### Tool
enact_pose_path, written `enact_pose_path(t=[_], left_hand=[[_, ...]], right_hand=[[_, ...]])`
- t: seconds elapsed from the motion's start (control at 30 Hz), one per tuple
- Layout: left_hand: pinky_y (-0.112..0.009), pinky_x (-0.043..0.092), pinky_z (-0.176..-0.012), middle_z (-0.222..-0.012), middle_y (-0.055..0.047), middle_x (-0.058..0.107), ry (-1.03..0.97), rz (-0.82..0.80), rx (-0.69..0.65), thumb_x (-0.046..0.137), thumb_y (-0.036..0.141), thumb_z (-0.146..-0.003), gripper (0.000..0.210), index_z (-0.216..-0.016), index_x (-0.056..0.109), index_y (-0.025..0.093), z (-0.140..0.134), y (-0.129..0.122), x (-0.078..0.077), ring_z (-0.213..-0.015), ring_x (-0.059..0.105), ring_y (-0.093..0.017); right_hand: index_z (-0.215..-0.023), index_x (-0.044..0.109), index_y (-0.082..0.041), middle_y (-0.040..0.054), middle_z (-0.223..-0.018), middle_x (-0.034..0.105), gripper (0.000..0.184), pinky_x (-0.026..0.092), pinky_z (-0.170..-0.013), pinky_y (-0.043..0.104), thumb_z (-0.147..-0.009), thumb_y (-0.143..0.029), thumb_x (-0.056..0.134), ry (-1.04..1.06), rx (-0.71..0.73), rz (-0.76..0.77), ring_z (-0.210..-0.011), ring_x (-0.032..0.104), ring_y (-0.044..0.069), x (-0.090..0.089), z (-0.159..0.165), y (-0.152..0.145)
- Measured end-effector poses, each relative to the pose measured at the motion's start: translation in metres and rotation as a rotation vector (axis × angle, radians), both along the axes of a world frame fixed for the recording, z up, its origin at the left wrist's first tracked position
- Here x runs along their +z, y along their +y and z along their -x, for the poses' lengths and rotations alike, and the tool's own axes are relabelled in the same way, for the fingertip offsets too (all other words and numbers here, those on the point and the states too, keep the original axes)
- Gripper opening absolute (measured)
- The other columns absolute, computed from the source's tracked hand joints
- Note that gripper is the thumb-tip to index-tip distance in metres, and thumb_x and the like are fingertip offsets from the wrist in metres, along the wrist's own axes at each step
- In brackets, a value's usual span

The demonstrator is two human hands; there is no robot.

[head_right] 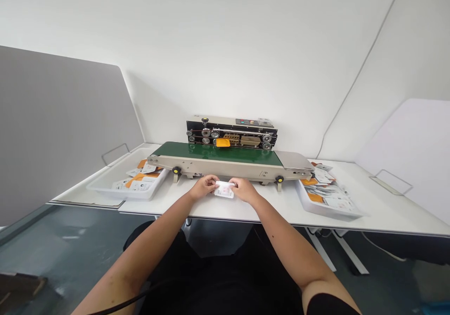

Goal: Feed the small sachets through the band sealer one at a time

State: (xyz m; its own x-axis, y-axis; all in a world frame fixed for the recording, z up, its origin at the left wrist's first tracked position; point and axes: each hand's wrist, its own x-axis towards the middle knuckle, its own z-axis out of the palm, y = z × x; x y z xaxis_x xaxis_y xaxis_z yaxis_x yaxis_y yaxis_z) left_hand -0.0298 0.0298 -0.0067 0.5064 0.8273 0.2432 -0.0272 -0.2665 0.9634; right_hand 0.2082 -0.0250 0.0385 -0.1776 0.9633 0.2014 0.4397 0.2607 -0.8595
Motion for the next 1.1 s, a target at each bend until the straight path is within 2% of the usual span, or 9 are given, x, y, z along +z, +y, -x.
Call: enact_pose_path(t=[0.1, 0.17, 0.33, 0.4, 0.47, 0.63, 0.87, 1.0, 1.1], left_hand=[[-0.021, 0.042, -0.051, -0.07, 0.003, 0.064, 0.01, 0.0, 0.001, 0.078, 0.049, -0.074, 0.05, -0.103, 0.053, 0.018, 0.001, 0.001, -0.002, -0.052, 0.056, -0.01], [-0.021, 0.043, -0.052, -0.076, 0.002, 0.065, 0.008, -0.019, 0.033, 0.076, 0.051, -0.075, 0.051, -0.106, 0.051, 0.018, 0.001, 0.001, -0.002, -0.053, 0.056, -0.009], [-0.02, 0.04, -0.049, -0.077, 0.001, 0.064, 0.017, -0.042, 0.053, 0.073, 0.053, -0.078, 0.05, -0.106, 0.051, 0.018, 0.001, -0.002, 0.002, -0.051, 0.052, -0.008], [-0.02, 0.04, -0.049, -0.076, 0.001, 0.064, 0.027, -0.038, 0.062, 0.073, 0.054, -0.077, 0.05, -0.105, 0.051, 0.018, 0.001, -0.003, 0.004, -0.051, 0.052, -0.007], [-0.02, 0.04, -0.048, -0.076, 0.002, 0.064, 0.039, -0.042, 0.081, 0.072, 0.055, -0.077, 0.05, -0.104, 0.052, 0.018, 0.001, -0.005, 0.004, -0.05, 0.052, -0.008], [-0.02, 0.039, -0.047, -0.075, 0.001, 0.064, 0.062, -0.044, 0.089, 0.073, 0.055, -0.077, 0.049, -0.102, 0.054, 0.018, 0.003, -0.005, 0.003, -0.05, 0.052, -0.008], [-0.019, 0.039, -0.047, -0.075, 0.001, 0.063, 0.053, -0.054, 0.095, 0.072, 0.055, -0.078, 0.047, -0.102, 0.054, 0.017, 0.005, -0.004, 0.002, -0.05, 0.05, -0.007], [-0.02, 0.039, -0.047, -0.074, 0.001, 0.063, 0.052, -0.048, 0.084, 0.072, 0.055, -0.078, 0.047, -0.1, 0.056, 0.017, 0.003, -0.005, 0.004, -0.05, 0.05, -0.007], [-0.02, 0.04, -0.048, -0.074, 0.001, 0.063, 0.051, -0.037, 0.089, 0.074, 0.054, -0.077, 0.047, -0.098, 0.056, 0.017, 0.002, -0.006, 0.004, -0.051, 0.05, -0.007]], right_hand=[[-0.074, 0.072, -0.024, -0.0036, -0.058, 0.064, 0.009, 0.043, -0.046, 0.021, -0.066, -0.021, 0.076, -0.051, 0.084, 0.046, -0.05, 0.054, 0.012, 0.025, -0.027, 0.013], [-0.084, 0.072, -0.02, -0.0026, -0.062, 0.066, 0.015, 0.04, -0.043, 0.018, -0.07, -0.023, 0.073, 0.043, 0.023, 0.037, -0.048, 0.054, 0.01, 0.046, -0.054, 0.031], [-0.1, 0.064, -0.015, -0.0012, -0.066, 0.064, 0.024, 0.044, -0.043, 0.014, -0.077, -0.016, 0.062, 0.617, -0.612, -0.213, -0.047, 0.052, 0.007, 0.089, -0.137, 0.081], [-0.097, 0.063, -0.014, -0.0014, -0.067, 0.063, 0.022, 0.049, -0.046, 0.015, -0.076, -0.009, 0.059, 0.717, -0.817, -0.184, -0.048, 0.054, 0.007, 0.097, -0.16, 0.096], [-0.093, 0.062, -0.015, -0.0018, -0.068, 0.062, 0.021, 0.053, -0.048, 0.016, -0.075, -0.003, 0.058, 0.762, -0.893, -0.098, -0.049, 0.057, 0.007, 0.101, -0.173, 0.107], [-0.091, 0.059, -0.015, -0.0027, -0.062, 0.058, 0.025, 0.055, -0.044, 0.02, -0.072, 0.001, 0.062, 0.789, -0.857, 0.05, -0.048, 0.06, 0.011, 0.102, -0.168, 0.13], [-0.095, 0.06, -0.011, -0.0013, -0.061, 0.058, 0.029, 0.044, -0.035, 0.017, -0.07, -0.005, 0.075, 0.758, -0.845, 0.133, -0.04, 0.05, 0.008, 0.095, -0.16, 0.142], [-0.111, 0.061, -0.01, 0.0091, -0.093, 0.067, 0.032, 0.058, -0.059, 0.028, -0.084, -0.022, 0.074, 0.737, -0.812, 0.155, -0.07, 0.065, 0.015, 0.089, -0.16, 0.137], [-0.126, 0.058, -0.016, 0.0096, -0.124, 0.061, 0.036, 0.057, -0.087, 0.042, -0.097, -0.036, 0.061, 0.747, -0.72, 0.143, -0.104, 0.064, 0.022, 0.085, -0.152, 0.137]])
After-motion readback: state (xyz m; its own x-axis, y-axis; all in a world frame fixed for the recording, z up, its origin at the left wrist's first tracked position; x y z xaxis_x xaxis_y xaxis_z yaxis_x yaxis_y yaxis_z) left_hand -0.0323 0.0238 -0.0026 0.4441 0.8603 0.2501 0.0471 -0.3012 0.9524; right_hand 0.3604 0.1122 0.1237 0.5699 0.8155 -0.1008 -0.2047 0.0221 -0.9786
